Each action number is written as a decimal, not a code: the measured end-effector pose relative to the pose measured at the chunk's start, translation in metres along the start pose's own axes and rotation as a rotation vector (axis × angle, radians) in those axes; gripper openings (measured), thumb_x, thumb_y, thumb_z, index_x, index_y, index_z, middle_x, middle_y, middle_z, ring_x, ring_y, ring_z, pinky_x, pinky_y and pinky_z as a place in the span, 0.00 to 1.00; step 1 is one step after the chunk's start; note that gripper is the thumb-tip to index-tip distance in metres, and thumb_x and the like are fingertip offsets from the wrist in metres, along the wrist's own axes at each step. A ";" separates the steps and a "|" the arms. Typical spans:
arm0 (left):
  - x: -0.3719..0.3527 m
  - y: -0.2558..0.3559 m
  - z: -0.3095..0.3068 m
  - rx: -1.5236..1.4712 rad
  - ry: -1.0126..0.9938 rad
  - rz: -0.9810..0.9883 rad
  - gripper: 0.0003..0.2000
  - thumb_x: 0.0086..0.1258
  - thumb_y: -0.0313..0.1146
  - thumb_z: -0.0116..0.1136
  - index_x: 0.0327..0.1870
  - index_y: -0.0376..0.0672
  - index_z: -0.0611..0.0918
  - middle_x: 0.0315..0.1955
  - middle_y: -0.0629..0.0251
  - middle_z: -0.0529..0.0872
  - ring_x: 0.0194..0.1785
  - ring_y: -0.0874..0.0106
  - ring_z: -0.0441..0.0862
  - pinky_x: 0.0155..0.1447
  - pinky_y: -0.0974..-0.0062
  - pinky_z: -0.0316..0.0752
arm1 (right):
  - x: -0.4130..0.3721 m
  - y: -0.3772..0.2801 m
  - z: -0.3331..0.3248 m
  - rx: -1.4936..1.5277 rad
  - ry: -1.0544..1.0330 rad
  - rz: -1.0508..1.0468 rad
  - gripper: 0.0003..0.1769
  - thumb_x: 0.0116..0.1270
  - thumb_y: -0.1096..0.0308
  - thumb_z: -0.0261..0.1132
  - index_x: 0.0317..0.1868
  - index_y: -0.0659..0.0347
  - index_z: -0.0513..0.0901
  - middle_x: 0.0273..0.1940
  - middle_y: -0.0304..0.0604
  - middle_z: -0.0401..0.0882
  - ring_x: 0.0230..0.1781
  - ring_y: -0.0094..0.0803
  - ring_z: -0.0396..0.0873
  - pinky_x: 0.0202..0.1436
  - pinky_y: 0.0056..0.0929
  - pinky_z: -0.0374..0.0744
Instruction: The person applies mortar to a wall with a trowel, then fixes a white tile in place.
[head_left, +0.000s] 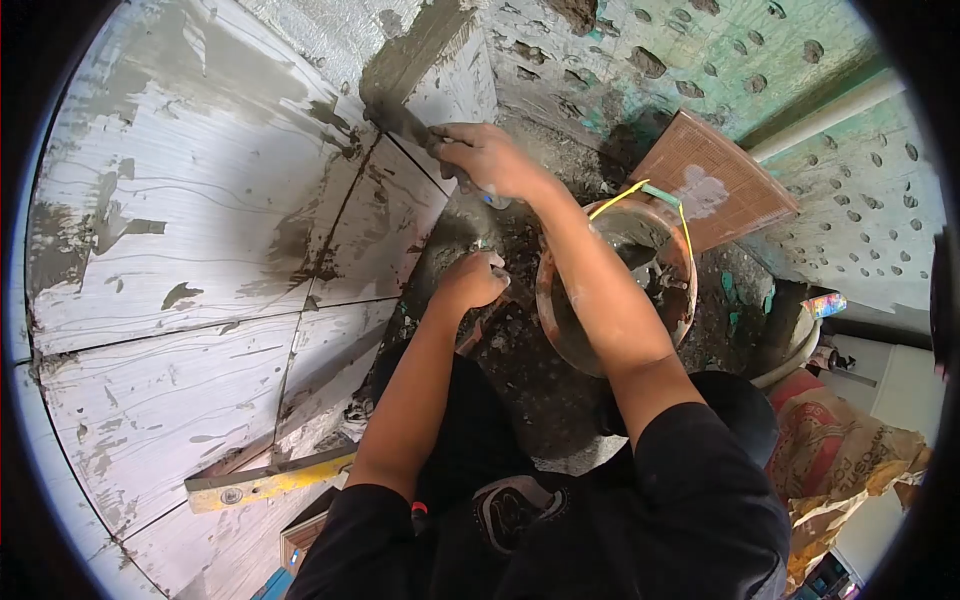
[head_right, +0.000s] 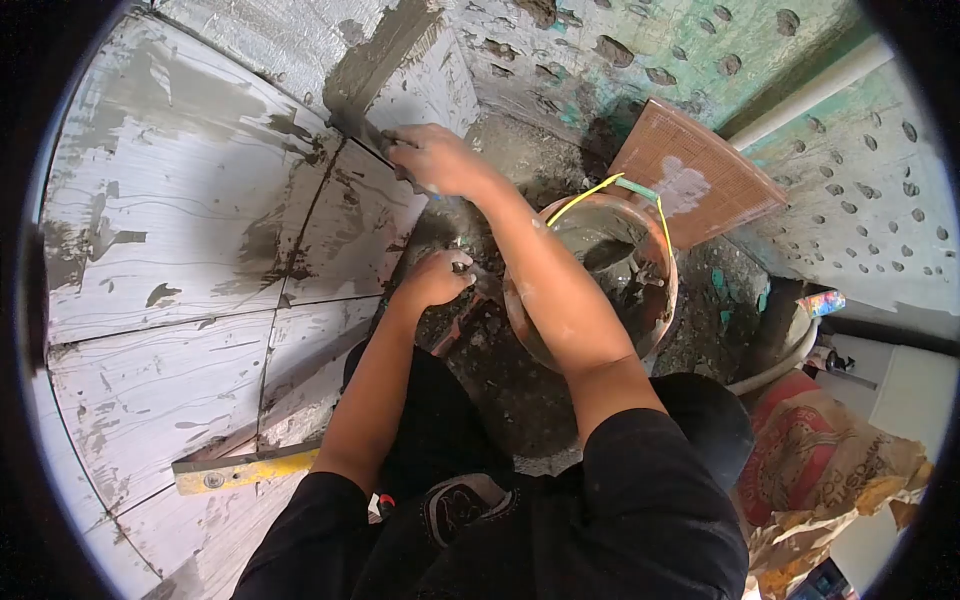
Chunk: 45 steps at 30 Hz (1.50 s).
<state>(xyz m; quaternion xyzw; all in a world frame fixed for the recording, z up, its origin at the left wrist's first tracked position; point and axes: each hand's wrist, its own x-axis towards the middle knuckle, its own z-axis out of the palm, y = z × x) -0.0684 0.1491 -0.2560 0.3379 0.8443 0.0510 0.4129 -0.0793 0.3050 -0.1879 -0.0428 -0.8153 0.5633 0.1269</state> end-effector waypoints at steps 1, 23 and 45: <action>0.001 -0.001 0.001 -0.010 0.015 0.005 0.19 0.60 0.41 0.58 0.52 0.47 0.79 0.52 0.58 0.80 0.55 0.59 0.76 0.58 0.65 0.71 | 0.000 0.004 -0.001 0.019 0.019 -0.013 0.17 0.64 0.64 0.56 0.50 0.64 0.78 0.32 0.49 0.80 0.30 0.39 0.77 0.37 0.33 0.75; -0.001 -0.014 0.006 -0.043 0.087 0.050 0.20 0.57 0.39 0.61 0.51 0.41 0.80 0.51 0.50 0.79 0.56 0.56 0.75 0.59 0.65 0.69 | -0.020 0.090 0.056 -0.511 0.405 -0.202 0.17 0.63 0.63 0.60 0.53 0.53 0.78 0.41 0.44 0.76 0.42 0.46 0.77 0.43 0.41 0.76; -0.010 -0.011 0.003 -0.036 0.101 0.018 0.19 0.59 0.41 0.60 0.51 0.43 0.79 0.50 0.53 0.80 0.56 0.58 0.75 0.59 0.64 0.70 | -0.010 0.045 0.038 0.224 0.479 0.062 0.23 0.63 0.62 0.57 0.53 0.71 0.76 0.41 0.59 0.81 0.42 0.39 0.80 0.49 0.31 0.74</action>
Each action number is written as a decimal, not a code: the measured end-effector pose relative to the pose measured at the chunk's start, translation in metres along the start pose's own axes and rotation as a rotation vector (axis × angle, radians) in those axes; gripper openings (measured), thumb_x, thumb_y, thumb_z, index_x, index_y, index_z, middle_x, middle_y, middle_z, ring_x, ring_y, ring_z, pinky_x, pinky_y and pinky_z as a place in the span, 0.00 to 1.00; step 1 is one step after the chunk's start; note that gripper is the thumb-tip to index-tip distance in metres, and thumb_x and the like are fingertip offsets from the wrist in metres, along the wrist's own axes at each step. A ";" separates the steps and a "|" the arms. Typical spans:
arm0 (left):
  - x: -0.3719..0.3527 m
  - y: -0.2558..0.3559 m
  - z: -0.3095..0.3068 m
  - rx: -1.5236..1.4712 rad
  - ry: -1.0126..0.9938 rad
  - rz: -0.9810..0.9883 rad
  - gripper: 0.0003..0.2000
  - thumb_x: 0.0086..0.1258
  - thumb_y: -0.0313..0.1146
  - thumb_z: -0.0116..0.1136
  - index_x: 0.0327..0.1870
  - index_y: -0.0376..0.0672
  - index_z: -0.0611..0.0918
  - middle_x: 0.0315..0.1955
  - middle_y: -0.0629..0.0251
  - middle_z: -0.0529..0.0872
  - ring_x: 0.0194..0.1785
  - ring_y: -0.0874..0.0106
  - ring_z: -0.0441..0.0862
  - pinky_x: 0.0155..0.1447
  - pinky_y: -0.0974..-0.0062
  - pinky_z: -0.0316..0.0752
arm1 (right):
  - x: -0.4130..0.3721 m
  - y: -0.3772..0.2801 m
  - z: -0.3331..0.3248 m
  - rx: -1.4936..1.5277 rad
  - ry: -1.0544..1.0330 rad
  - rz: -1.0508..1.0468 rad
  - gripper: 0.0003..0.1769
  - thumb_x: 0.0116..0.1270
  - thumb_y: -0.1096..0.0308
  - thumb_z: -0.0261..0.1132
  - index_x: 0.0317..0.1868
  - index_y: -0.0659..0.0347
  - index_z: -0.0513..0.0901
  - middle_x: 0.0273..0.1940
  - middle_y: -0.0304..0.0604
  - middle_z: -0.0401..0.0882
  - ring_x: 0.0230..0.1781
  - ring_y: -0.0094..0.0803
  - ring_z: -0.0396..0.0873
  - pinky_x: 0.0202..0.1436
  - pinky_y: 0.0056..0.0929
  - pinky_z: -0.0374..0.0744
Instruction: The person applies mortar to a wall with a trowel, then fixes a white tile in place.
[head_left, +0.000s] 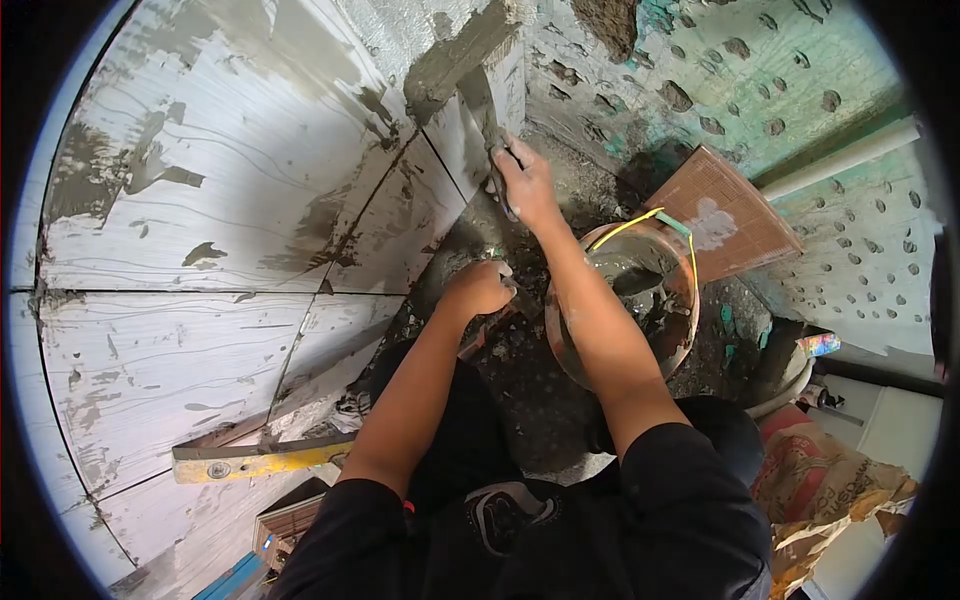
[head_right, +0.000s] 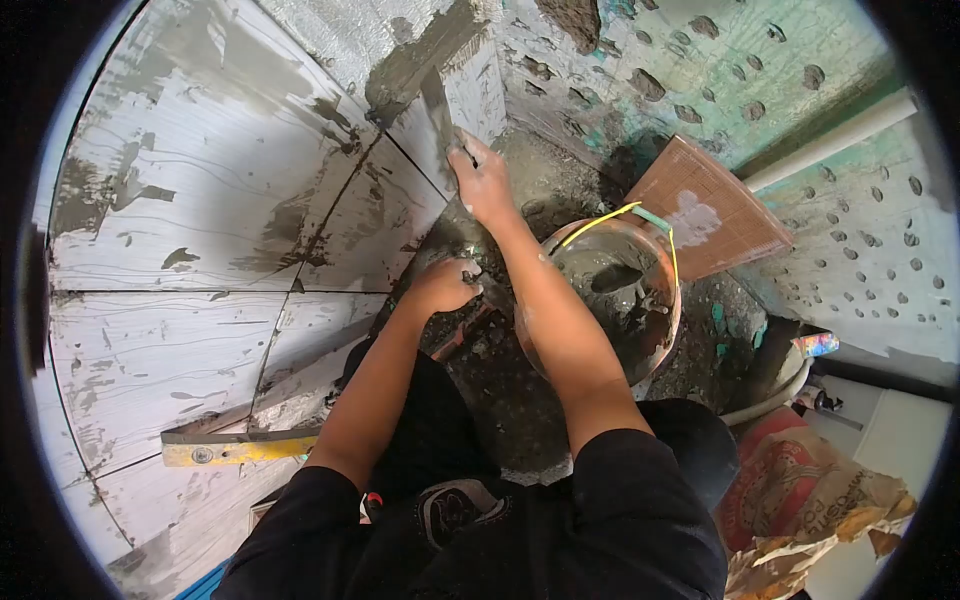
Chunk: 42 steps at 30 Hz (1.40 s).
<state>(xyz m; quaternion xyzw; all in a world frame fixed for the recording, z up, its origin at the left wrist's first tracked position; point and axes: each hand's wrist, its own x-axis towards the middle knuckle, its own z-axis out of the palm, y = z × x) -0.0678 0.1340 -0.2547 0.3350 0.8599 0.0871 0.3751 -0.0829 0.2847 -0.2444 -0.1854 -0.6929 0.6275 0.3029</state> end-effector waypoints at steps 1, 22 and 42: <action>0.002 -0.002 0.000 -0.022 -0.020 -0.004 0.19 0.59 0.41 0.60 0.51 0.43 0.79 0.51 0.53 0.79 0.56 0.58 0.75 0.59 0.65 0.70 | 0.003 -0.009 0.001 0.003 -0.026 0.034 0.22 0.63 0.63 0.56 0.53 0.71 0.76 0.38 0.58 0.81 0.39 0.38 0.81 0.46 0.31 0.75; 0.024 -0.019 0.016 0.030 -0.062 0.077 0.22 0.61 0.43 0.57 0.55 0.46 0.77 0.55 0.60 0.78 0.58 0.60 0.74 0.60 0.64 0.70 | -0.001 -0.011 0.026 0.069 -0.195 0.147 0.18 0.63 0.65 0.57 0.48 0.69 0.77 0.30 0.48 0.80 0.29 0.33 0.78 0.37 0.31 0.75; 0.007 -0.002 -0.002 0.001 -0.072 -0.044 0.20 0.60 0.42 0.60 0.52 0.45 0.78 0.53 0.53 0.77 0.58 0.58 0.74 0.60 0.65 0.69 | 0.025 0.030 -0.016 -0.718 -0.165 -0.331 0.16 0.62 0.64 0.61 0.52 0.48 0.80 0.45 0.45 0.76 0.44 0.47 0.76 0.47 0.41 0.76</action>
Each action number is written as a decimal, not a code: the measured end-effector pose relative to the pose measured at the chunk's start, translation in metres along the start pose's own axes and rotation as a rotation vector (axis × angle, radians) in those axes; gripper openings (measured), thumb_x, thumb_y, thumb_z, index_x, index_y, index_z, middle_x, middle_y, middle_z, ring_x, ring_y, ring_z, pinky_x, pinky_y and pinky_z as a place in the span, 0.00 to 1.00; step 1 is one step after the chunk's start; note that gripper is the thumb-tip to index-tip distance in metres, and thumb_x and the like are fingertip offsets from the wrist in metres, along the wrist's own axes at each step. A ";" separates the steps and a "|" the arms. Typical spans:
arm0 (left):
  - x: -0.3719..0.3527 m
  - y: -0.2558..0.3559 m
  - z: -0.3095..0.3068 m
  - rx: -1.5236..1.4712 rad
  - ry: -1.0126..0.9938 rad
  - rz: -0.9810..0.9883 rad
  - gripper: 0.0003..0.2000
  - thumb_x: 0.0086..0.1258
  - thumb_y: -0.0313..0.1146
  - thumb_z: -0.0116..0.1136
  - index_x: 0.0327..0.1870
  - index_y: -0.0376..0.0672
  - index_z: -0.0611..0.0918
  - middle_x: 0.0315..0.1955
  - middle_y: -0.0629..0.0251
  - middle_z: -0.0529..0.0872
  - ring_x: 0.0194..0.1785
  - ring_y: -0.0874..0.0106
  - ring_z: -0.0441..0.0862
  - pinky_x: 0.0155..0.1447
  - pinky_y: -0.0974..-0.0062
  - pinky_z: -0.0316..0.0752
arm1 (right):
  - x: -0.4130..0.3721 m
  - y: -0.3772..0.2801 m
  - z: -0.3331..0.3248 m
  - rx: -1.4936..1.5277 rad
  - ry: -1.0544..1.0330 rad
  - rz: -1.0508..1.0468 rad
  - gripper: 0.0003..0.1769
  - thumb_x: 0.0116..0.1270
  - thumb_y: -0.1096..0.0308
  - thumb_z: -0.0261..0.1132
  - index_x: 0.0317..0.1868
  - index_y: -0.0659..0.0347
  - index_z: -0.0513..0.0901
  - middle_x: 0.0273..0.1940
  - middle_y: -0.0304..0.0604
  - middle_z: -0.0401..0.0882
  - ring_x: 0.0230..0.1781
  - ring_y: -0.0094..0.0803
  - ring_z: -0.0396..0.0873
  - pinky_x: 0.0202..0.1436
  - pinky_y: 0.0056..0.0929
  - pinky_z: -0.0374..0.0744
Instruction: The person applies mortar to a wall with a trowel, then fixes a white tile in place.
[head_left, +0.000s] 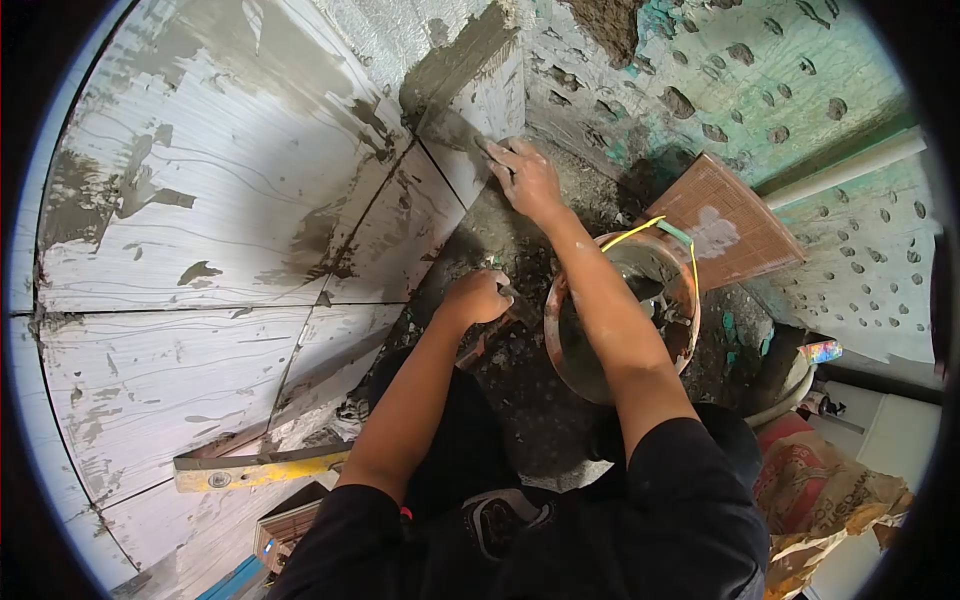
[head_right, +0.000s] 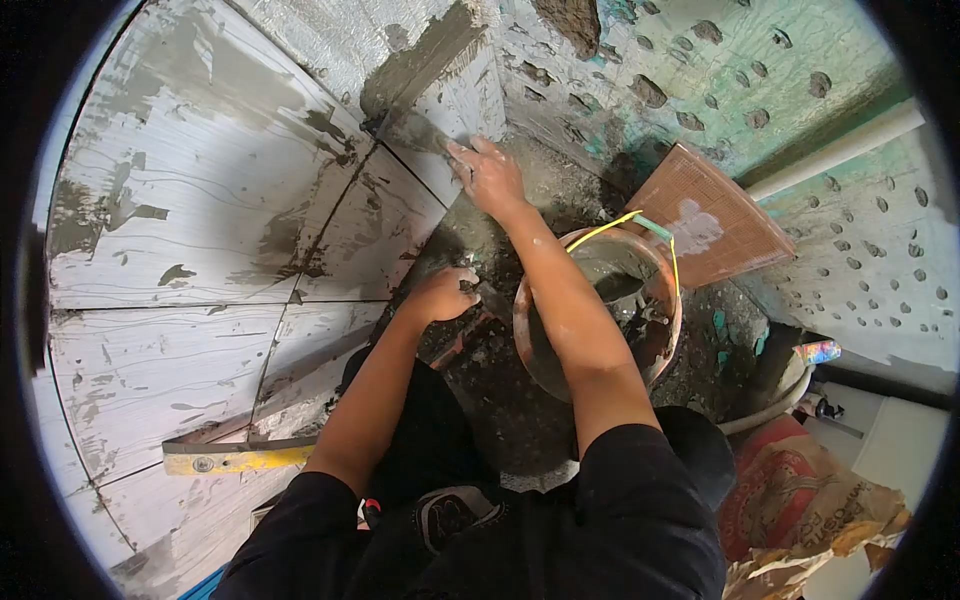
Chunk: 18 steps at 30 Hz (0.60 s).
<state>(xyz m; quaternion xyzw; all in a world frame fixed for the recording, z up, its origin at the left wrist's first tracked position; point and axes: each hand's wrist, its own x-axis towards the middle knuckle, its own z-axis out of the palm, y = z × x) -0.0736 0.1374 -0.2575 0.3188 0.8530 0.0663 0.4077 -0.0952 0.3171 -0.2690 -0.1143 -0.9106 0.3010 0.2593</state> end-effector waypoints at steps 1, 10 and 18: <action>0.002 -0.002 0.002 -0.005 -0.003 0.003 0.20 0.60 0.42 0.60 0.52 0.45 0.79 0.53 0.53 0.77 0.58 0.58 0.74 0.61 0.65 0.68 | 0.001 0.000 0.001 -0.002 0.019 -0.013 0.16 0.61 0.65 0.61 0.51 0.47 0.80 0.44 0.45 0.76 0.43 0.47 0.76 0.46 0.41 0.76; 0.008 -0.015 0.012 -0.024 0.045 0.056 0.19 0.59 0.41 0.61 0.50 0.45 0.80 0.52 0.52 0.78 0.58 0.57 0.74 0.61 0.65 0.68 | 0.001 -0.032 -0.020 -0.062 -0.023 0.012 0.20 0.57 0.66 0.65 0.52 0.44 0.80 0.37 0.47 0.74 0.38 0.48 0.76 0.40 0.43 0.76; -0.001 -0.004 0.005 -0.038 0.061 0.054 0.19 0.59 0.41 0.60 0.51 0.46 0.79 0.52 0.53 0.78 0.57 0.57 0.74 0.60 0.64 0.68 | 0.008 -0.042 -0.056 -0.063 -0.021 0.070 0.19 0.60 0.64 0.62 0.53 0.44 0.80 0.38 0.52 0.75 0.41 0.51 0.75 0.46 0.44 0.74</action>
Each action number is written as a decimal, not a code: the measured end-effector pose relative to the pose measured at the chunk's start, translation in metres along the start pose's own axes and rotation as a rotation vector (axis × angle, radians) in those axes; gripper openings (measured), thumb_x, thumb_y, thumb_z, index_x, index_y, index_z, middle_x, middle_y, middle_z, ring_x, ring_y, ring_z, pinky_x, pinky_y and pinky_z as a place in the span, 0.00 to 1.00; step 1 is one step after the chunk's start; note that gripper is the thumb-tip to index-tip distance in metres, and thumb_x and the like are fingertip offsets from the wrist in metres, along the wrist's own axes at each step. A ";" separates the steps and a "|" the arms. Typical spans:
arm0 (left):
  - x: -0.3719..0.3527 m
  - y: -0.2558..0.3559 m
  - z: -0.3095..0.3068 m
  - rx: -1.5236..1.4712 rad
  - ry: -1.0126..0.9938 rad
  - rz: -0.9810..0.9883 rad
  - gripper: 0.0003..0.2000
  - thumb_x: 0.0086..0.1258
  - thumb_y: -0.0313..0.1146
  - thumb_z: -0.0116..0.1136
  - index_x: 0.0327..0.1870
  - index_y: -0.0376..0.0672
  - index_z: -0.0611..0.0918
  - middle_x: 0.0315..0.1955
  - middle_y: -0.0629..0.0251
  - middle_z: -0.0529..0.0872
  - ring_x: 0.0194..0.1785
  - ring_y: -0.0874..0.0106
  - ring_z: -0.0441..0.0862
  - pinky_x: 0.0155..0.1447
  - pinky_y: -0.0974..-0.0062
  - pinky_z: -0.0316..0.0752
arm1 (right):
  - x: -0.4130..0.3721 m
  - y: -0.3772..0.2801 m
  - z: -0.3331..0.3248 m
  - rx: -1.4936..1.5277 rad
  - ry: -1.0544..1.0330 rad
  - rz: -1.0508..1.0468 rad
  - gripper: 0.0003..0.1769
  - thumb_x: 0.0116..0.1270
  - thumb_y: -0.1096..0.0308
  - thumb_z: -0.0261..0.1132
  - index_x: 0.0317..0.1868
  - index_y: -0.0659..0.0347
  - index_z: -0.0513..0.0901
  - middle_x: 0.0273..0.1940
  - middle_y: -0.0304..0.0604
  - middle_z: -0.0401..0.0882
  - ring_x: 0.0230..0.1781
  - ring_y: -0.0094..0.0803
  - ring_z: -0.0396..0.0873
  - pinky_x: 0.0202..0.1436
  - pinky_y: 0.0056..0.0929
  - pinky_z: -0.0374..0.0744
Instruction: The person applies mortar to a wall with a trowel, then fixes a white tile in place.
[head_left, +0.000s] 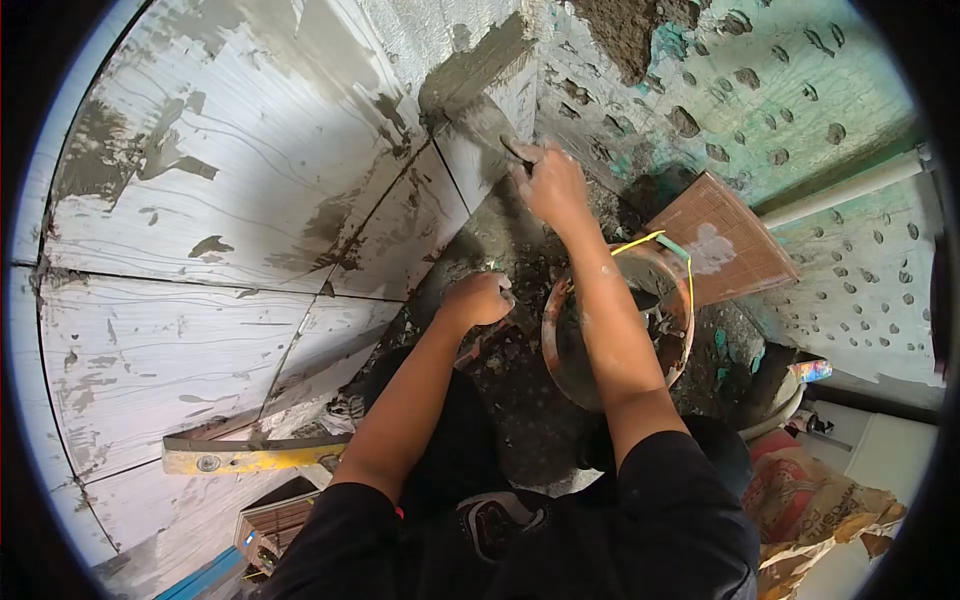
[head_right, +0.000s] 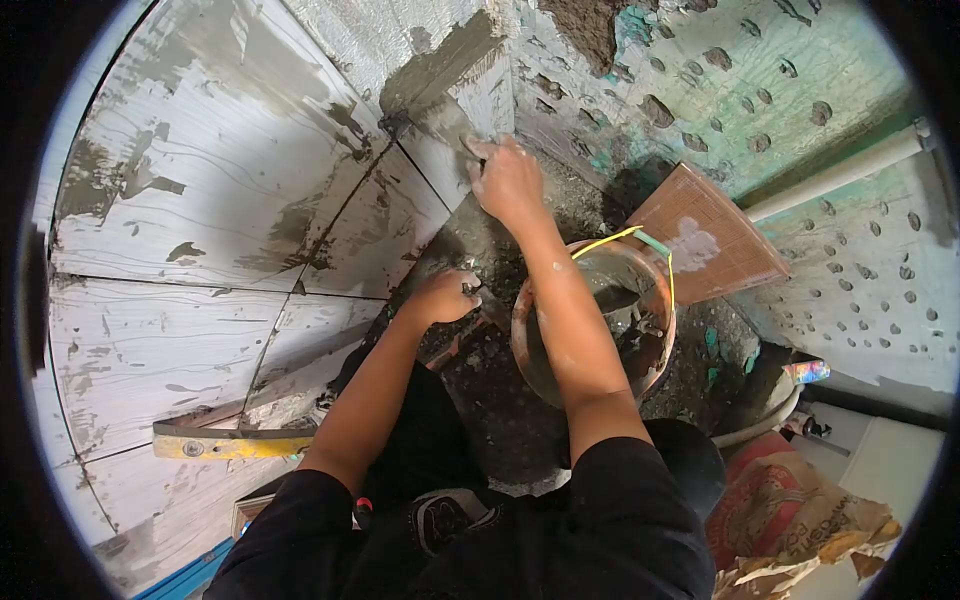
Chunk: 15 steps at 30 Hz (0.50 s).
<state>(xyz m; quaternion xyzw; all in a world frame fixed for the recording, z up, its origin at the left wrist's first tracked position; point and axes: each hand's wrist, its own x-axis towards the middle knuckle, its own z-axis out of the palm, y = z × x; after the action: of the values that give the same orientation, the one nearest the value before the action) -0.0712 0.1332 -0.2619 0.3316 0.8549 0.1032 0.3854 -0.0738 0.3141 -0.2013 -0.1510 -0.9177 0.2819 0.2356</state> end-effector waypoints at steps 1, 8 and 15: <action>-0.002 0.000 0.000 0.010 0.000 -0.005 0.19 0.59 0.41 0.61 0.51 0.46 0.79 0.52 0.53 0.78 0.57 0.57 0.74 0.60 0.64 0.68 | 0.002 -0.005 0.001 0.023 0.013 0.011 0.19 0.60 0.64 0.62 0.53 0.45 0.80 0.38 0.52 0.75 0.41 0.51 0.75 0.46 0.44 0.74; 0.002 -0.015 0.004 0.028 -0.006 0.008 0.20 0.59 0.41 0.59 0.52 0.44 0.79 0.53 0.53 0.78 0.58 0.58 0.73 0.60 0.64 0.68 | 0.009 0.000 0.030 0.084 -0.032 -0.062 0.18 0.59 0.64 0.63 0.51 0.48 0.81 0.40 0.49 0.76 0.43 0.50 0.75 0.46 0.43 0.74; 0.004 -0.004 0.003 0.036 -0.023 0.029 0.20 0.59 0.41 0.59 0.51 0.43 0.79 0.54 0.53 0.78 0.58 0.57 0.73 0.60 0.65 0.69 | 0.016 -0.017 0.010 -0.103 -0.222 -0.030 0.19 0.57 0.65 0.63 0.51 0.47 0.81 0.41 0.51 0.76 0.44 0.48 0.77 0.46 0.42 0.76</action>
<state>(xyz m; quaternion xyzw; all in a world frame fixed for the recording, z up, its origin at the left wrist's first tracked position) -0.0735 0.1326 -0.2680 0.3519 0.8473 0.0897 0.3876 -0.0951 0.3027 -0.1925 -0.1169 -0.9536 0.2459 0.1286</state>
